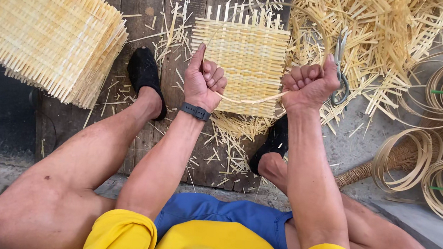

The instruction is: The person sits on the floor and repeatedly trims the edges of square woven bamboo mats using shears and a circular wooden template. They place the template on the mat, cut around it, and then remove the template to reveal a circular piece.

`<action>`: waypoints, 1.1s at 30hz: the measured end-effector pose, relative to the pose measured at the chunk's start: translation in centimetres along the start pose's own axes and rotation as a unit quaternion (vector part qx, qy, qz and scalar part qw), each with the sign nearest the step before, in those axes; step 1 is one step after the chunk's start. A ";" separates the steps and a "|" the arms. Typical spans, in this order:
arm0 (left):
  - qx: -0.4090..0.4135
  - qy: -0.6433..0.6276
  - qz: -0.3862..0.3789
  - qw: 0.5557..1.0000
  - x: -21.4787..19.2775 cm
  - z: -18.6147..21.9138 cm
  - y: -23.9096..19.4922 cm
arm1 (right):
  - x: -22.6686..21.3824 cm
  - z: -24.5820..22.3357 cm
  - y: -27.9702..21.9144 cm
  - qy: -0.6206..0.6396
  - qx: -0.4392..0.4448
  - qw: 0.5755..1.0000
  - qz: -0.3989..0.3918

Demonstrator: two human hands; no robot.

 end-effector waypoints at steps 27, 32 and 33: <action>0.255 0.730 0.136 0.619 -8.5 5.9 6.5 | -6.4 7.2 5.9 -0.683 -0.175 0.707 0.058; 0.226 0.745 0.166 0.606 -7.9 6.4 6.7 | -5.5 6.8 5.9 -0.701 -0.116 0.699 0.083; 0.224 0.750 0.177 0.597 -8.1 6.2 6.7 | -5.5 6.7 5.7 -0.708 -0.099 0.693 0.093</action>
Point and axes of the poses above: each hand's wrist, its own y-axis towards the middle knuckle, its own x-axis out of the palm, z = x × y, the point moved 1 cm from there along y, towards the middle knuckle, and after that the axes turned 11 degrees about -y, right-handed, at the moved point
